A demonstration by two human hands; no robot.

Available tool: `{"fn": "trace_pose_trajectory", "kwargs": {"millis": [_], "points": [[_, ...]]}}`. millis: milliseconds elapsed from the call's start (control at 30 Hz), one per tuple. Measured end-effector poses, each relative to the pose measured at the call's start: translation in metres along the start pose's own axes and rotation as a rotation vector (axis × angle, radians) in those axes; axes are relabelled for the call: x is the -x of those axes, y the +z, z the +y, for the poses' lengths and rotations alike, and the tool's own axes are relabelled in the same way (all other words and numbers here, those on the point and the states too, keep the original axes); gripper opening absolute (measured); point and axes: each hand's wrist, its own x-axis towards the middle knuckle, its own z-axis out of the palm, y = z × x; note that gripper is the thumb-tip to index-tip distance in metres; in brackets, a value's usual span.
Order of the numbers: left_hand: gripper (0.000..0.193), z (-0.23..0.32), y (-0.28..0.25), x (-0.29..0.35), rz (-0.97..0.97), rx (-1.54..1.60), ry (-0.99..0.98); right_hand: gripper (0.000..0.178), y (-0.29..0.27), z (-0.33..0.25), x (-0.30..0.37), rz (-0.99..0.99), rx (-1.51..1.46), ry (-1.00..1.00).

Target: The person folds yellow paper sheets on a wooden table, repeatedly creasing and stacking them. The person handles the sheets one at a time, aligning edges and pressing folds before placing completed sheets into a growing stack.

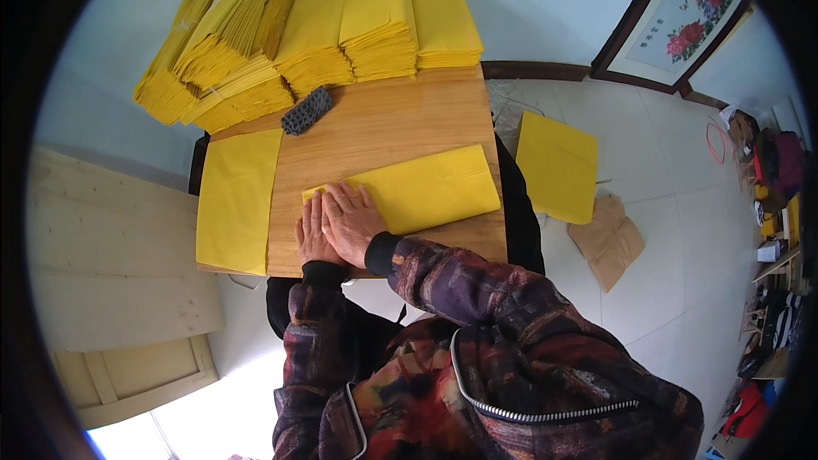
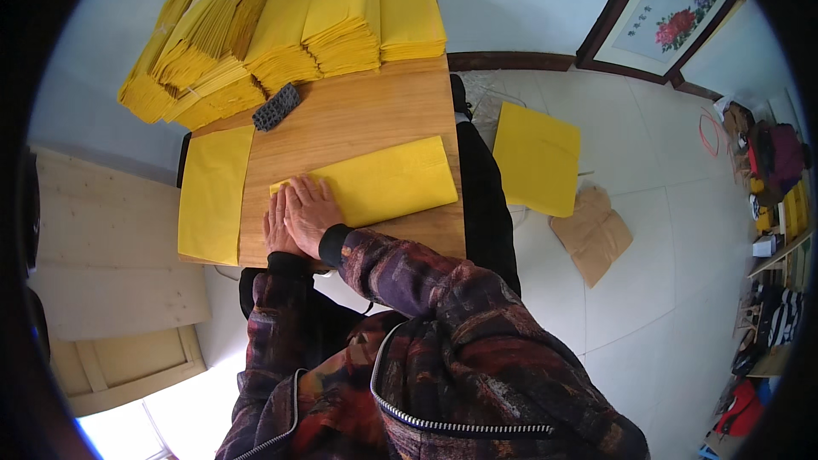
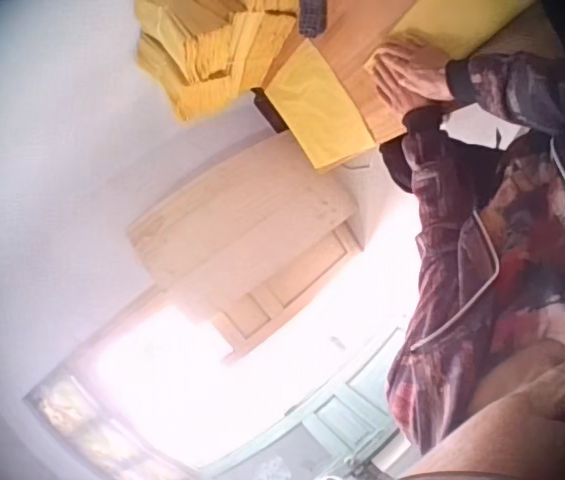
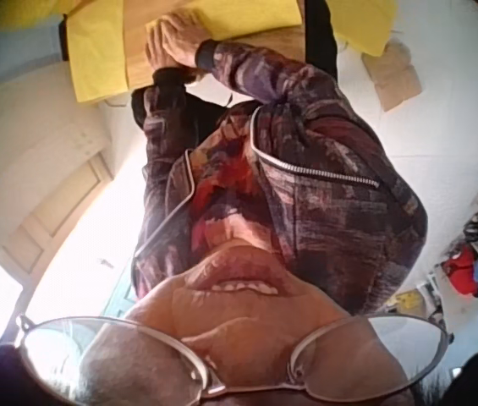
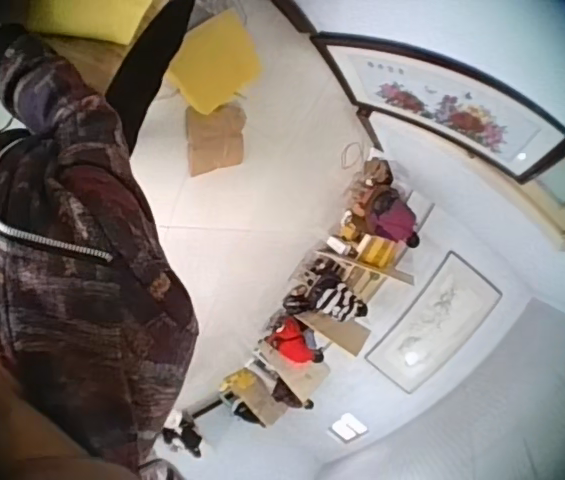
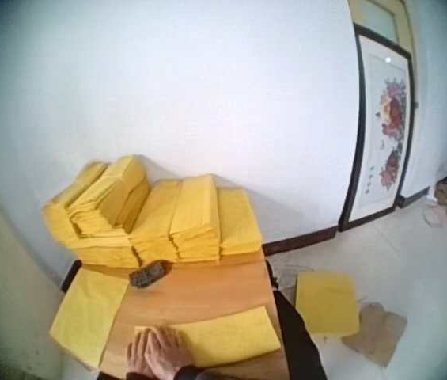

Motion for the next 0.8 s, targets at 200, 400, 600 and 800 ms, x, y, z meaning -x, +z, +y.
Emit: {"fn": "trace_pose_trajectory", "kwargs": {"millis": [200, 400, 600, 800], "points": [[0.063, 0.004, -0.005, 0.006, 0.129, 0.100, 0.026, 0.073, -0.025, 0.047, 0.018, -0.041, 0.184, 0.147], [0.065, 0.006, -0.011, 0.006, 0.076, 0.110, 0.000, 0.083, -0.087, 0.115, 0.055, -0.078, 0.299, 0.372], [0.066, 0.004, -0.008, 0.005, 0.092, 0.129, -0.003, 0.080, -0.110, 0.142, 0.076, 0.017, 0.337, 0.376], [0.065, 0.005, -0.006, 0.005, 0.115, 0.142, -0.011, 0.071, -0.114, 0.125, 0.068, 0.049, 0.374, 0.330]]}}
